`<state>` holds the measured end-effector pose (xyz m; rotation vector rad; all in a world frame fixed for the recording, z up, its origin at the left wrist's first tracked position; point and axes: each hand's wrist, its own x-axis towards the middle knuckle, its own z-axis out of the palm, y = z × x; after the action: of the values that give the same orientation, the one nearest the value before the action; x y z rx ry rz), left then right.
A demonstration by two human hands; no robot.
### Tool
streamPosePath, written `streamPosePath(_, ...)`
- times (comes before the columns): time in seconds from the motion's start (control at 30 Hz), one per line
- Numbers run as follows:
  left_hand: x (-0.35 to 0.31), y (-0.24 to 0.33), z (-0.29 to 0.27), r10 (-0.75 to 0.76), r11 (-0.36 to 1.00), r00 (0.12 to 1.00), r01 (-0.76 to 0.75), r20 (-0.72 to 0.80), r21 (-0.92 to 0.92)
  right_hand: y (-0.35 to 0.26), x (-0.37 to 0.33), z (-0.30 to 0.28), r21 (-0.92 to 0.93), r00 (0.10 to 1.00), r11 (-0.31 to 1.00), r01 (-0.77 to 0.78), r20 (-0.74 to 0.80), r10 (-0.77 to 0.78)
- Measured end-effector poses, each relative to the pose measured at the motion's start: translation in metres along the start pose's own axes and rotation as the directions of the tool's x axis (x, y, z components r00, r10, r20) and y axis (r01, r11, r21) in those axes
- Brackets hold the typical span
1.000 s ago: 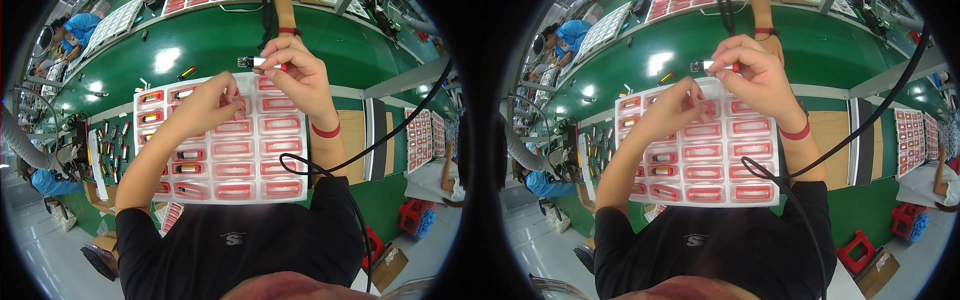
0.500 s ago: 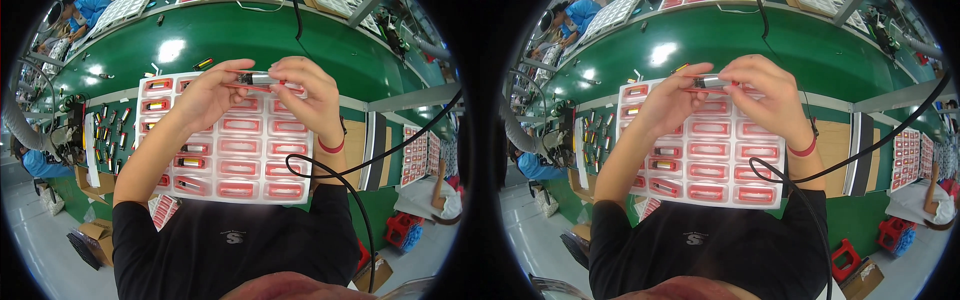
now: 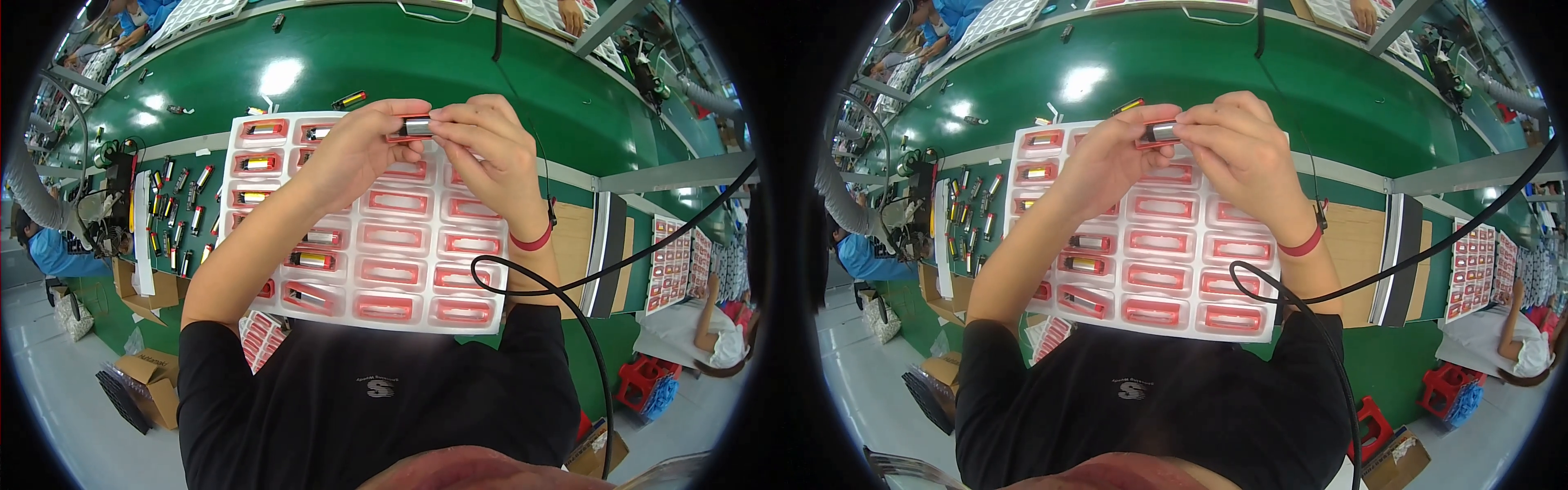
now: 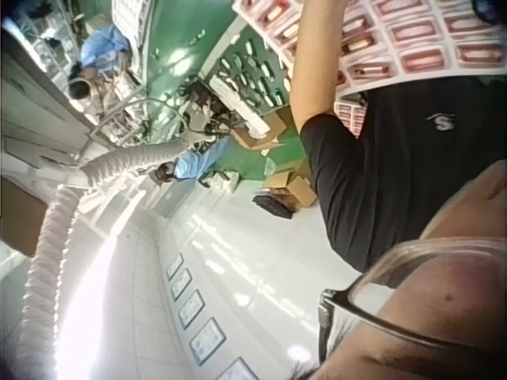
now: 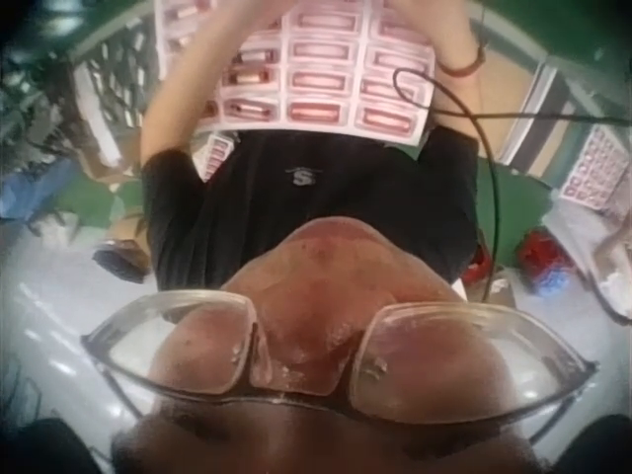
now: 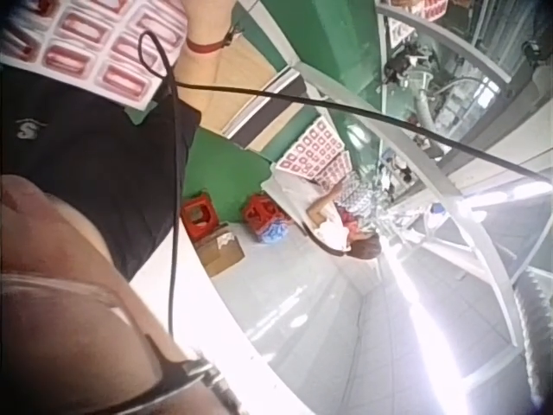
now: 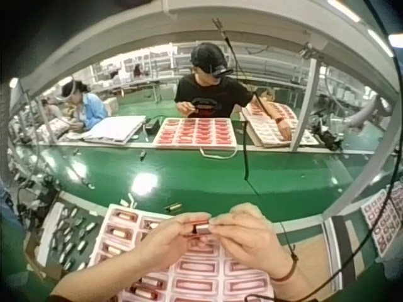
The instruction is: The person assembles electronic components into a red plastic casing by hand.
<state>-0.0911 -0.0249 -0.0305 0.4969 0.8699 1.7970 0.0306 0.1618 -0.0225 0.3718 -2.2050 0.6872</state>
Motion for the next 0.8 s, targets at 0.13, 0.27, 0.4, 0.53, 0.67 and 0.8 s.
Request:
streamPosePath(0.13,0.001,-0.008,0.006,0.05,0.963,0.993,-0.019,-0.106,0.269,-0.003,0.005,-0.006,-0.128,0.995,0.988,0.09,0.056,-0.083)
streamPosePath(0.27,0.0,-0.004,0.008,0.12,0.882,0.991,-0.082,-0.053,0.464,-0.005,0.0,-0.012,0.243,0.956,0.925,-0.292,0.039,0.291)
streamPosePath(0.4,0.0,-0.001,0.01,0.113,0.889,0.992,-0.077,-0.053,0.451,0.008,-0.007,-0.007,0.523,0.89,0.734,-0.433,0.121,0.439)
streamPosePath(0.53,0.005,0.0,0.009,0.176,0.834,0.982,-0.109,-0.073,0.541,0.007,-0.005,-0.005,0.616,0.737,0.474,-0.629,0.28,0.615)
streamPosePath(0.67,-0.003,0.015,0.003,0.327,0.22,0.934,-0.225,0.146,0.949,0.001,-0.003,-0.004,0.274,0.937,0.897,-0.348,0.089,0.337)
streamPosePath(0.8,-0.011,0.004,0.003,0.476,-0.047,0.802,-0.386,0.361,0.921,-0.01,-0.004,0.007,0.104,0.969,0.965,-0.24,0.078,0.232)
